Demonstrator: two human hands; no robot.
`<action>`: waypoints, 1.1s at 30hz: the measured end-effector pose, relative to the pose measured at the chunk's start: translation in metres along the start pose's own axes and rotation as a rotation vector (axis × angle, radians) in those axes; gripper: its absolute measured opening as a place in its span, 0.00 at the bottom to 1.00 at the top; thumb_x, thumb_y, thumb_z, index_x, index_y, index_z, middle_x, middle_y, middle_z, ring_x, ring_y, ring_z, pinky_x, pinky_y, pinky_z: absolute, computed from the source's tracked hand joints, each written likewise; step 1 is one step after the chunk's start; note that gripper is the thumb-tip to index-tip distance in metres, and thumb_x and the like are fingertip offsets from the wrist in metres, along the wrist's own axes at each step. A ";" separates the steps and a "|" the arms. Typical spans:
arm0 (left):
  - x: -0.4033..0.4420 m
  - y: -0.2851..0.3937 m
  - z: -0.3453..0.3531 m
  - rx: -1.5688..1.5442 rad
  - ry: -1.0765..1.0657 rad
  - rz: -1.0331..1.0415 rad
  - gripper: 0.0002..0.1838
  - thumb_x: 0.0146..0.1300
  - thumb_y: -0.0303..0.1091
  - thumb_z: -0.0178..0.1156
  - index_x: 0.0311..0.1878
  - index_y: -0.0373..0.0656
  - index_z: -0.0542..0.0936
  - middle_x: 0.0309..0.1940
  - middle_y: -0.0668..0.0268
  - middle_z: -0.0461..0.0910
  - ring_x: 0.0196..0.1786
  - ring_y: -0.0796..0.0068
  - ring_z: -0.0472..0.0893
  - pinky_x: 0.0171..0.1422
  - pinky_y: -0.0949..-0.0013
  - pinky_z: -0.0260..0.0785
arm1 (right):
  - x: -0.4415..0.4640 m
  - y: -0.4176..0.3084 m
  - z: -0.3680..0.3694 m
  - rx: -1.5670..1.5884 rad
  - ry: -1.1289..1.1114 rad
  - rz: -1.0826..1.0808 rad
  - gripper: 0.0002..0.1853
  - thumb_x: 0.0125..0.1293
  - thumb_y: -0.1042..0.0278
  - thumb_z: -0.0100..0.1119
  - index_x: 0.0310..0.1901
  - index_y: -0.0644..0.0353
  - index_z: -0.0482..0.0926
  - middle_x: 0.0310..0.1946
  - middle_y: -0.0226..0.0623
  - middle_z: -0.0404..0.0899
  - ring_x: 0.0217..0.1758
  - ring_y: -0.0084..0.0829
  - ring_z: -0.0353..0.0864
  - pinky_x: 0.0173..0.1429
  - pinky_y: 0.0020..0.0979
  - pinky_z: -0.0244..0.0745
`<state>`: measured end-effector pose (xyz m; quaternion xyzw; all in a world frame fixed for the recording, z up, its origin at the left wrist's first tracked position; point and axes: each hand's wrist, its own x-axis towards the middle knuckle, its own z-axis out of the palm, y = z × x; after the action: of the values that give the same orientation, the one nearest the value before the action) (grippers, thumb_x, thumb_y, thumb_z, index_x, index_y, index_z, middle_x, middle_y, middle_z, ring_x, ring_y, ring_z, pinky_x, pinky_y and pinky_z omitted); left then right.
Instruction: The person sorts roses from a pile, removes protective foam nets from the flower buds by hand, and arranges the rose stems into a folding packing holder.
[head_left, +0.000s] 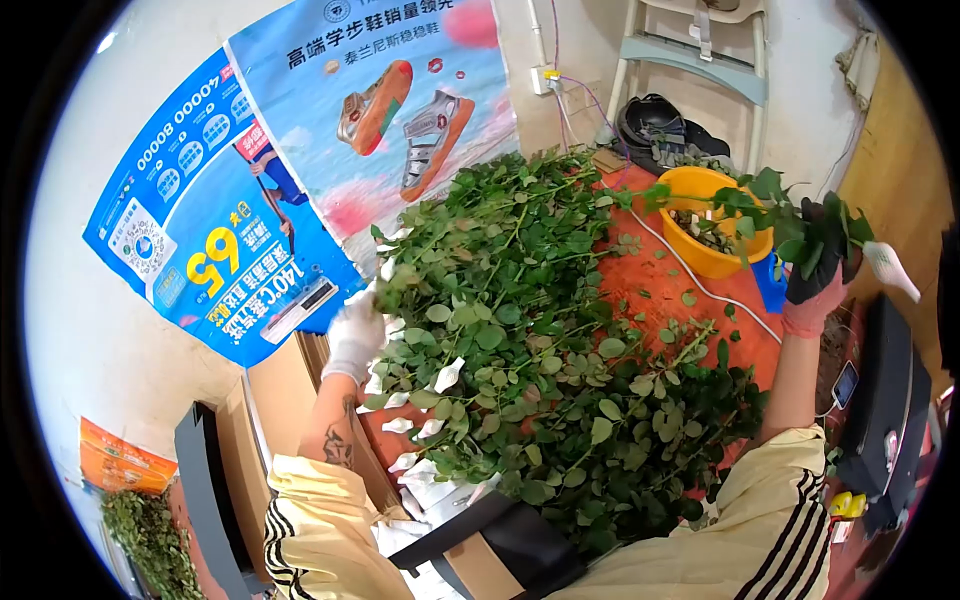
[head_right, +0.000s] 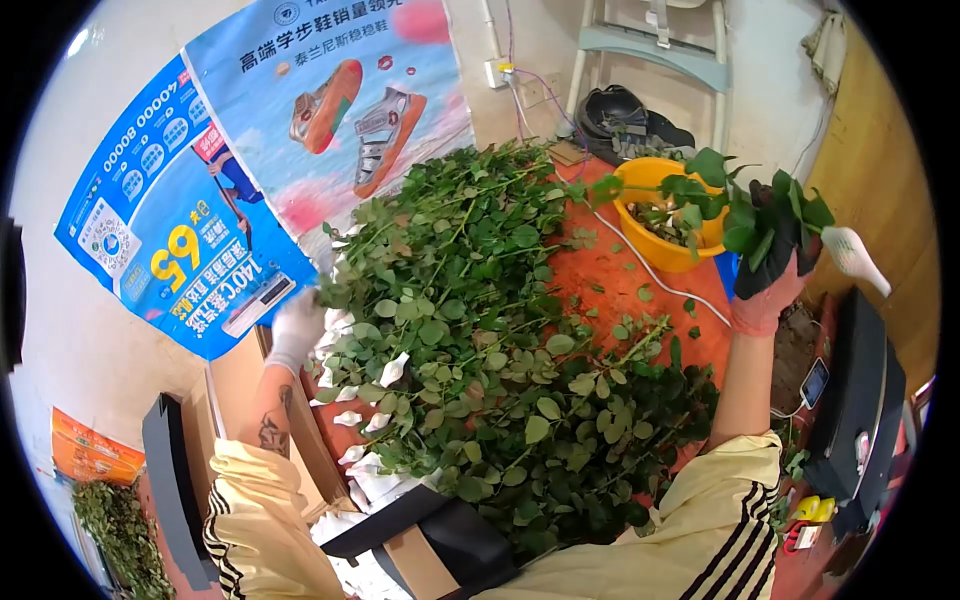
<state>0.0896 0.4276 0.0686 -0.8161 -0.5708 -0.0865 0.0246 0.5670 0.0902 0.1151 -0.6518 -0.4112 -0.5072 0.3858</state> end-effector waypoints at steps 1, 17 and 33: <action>0.001 0.002 -0.017 -0.019 0.113 -0.012 0.13 0.57 0.32 0.50 0.46 0.48 0.76 0.37 0.55 0.82 0.43 0.51 0.80 0.48 0.52 0.72 | -0.003 -0.001 0.002 0.139 0.020 0.095 0.24 0.64 0.61 0.50 0.60 0.61 0.71 0.57 0.34 0.75 0.62 0.30 0.69 0.70 0.37 0.52; -0.020 0.044 0.119 -0.210 -0.589 -0.087 0.32 0.57 0.56 0.50 0.63 0.50 0.68 0.55 0.52 0.75 0.57 0.57 0.76 0.61 0.58 0.66 | -0.058 -0.042 0.045 1.527 -0.103 0.636 0.25 0.69 0.64 0.47 0.65 0.64 0.61 0.61 0.39 0.66 0.63 0.35 0.67 0.66 0.35 0.61; 0.057 0.001 -0.075 -0.109 0.399 0.084 0.15 0.62 0.42 0.53 0.51 0.52 0.77 0.43 0.55 0.79 0.45 0.53 0.79 0.49 0.56 0.72 | -0.056 -0.074 0.051 1.300 -0.308 0.432 0.23 0.66 0.68 0.52 0.61 0.65 0.63 0.56 0.39 0.70 0.60 0.32 0.69 0.65 0.34 0.64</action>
<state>0.1008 0.4697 0.1524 -0.8060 -0.5148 -0.2758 0.0965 0.5074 0.1561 0.0567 -0.4205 -0.5423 0.0276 0.7268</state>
